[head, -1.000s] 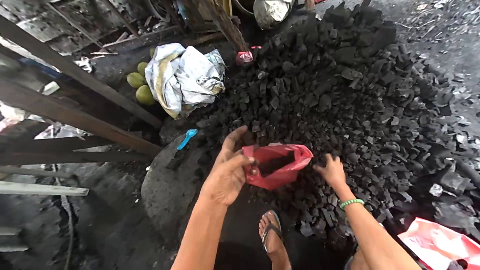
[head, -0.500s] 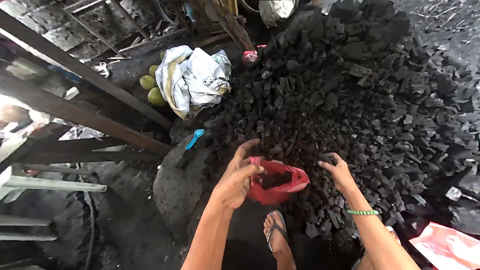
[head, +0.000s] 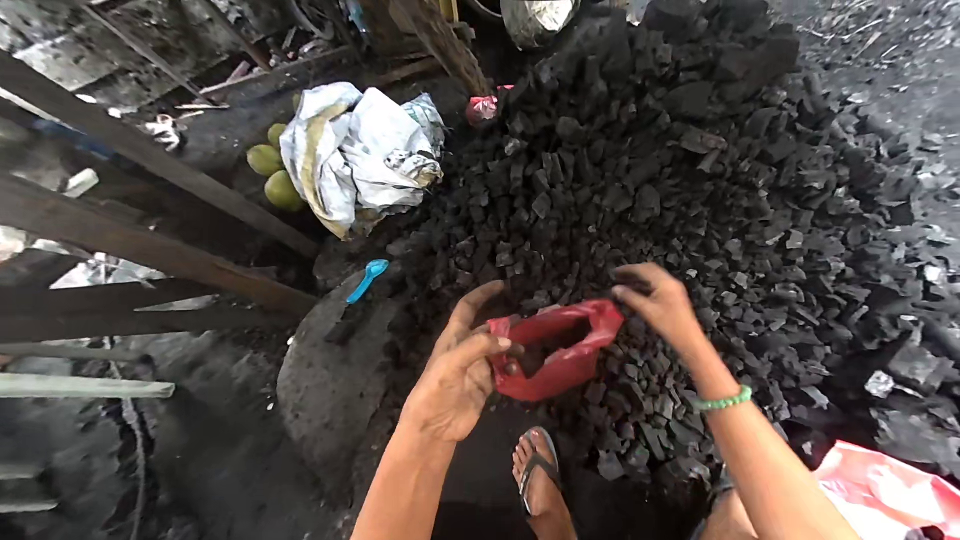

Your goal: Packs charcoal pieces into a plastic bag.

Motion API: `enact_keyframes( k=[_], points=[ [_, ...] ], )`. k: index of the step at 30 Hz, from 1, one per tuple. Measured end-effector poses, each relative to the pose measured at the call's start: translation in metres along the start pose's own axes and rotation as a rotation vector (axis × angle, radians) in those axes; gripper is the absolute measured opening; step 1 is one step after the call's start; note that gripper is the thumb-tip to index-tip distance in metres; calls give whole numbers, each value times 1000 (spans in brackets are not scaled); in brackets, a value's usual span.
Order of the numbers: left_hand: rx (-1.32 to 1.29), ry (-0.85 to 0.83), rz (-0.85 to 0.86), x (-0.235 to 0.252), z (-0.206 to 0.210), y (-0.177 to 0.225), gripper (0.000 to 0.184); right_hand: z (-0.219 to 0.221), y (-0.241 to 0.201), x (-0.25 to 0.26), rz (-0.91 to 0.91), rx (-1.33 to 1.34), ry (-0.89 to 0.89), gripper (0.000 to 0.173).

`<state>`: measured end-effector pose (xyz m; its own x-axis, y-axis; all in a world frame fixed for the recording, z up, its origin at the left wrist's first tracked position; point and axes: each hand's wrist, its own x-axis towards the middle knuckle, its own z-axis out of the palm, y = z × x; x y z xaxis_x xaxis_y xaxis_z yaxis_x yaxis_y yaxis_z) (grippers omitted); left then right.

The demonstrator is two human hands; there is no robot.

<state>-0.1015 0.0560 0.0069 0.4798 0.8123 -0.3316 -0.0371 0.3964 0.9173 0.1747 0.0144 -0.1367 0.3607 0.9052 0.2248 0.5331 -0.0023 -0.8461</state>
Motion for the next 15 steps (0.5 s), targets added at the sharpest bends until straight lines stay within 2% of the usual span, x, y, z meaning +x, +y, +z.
enact_keyframes(
  k=[2, 3, 6, 7, 9, 15],
  points=[
    [-13, 31, 31, 0, 2, 1, 65, -20, 49, 14, 276, -174, 103, 56],
    [-9, 37, 46, 0, 3, 1, 65, -24, 70, 17, 373, -276, 93, 70],
    [17, 52, 70, -3, 4, 0, 65, -8, 104, 6, 439, -527, -76, 112],
    [36, 57, 72, -3, 2, -1, 65, 2, 109, -1, 428, -602, -98, 118],
    [45, 62, 89, -4, -1, -1, 66, 19, 114, -19, 355, -682, -65, 109],
    [39, 110, 120, -5, -9, 2, 60, 32, 128, -73, 218, -675, -30, 59]
  ],
)
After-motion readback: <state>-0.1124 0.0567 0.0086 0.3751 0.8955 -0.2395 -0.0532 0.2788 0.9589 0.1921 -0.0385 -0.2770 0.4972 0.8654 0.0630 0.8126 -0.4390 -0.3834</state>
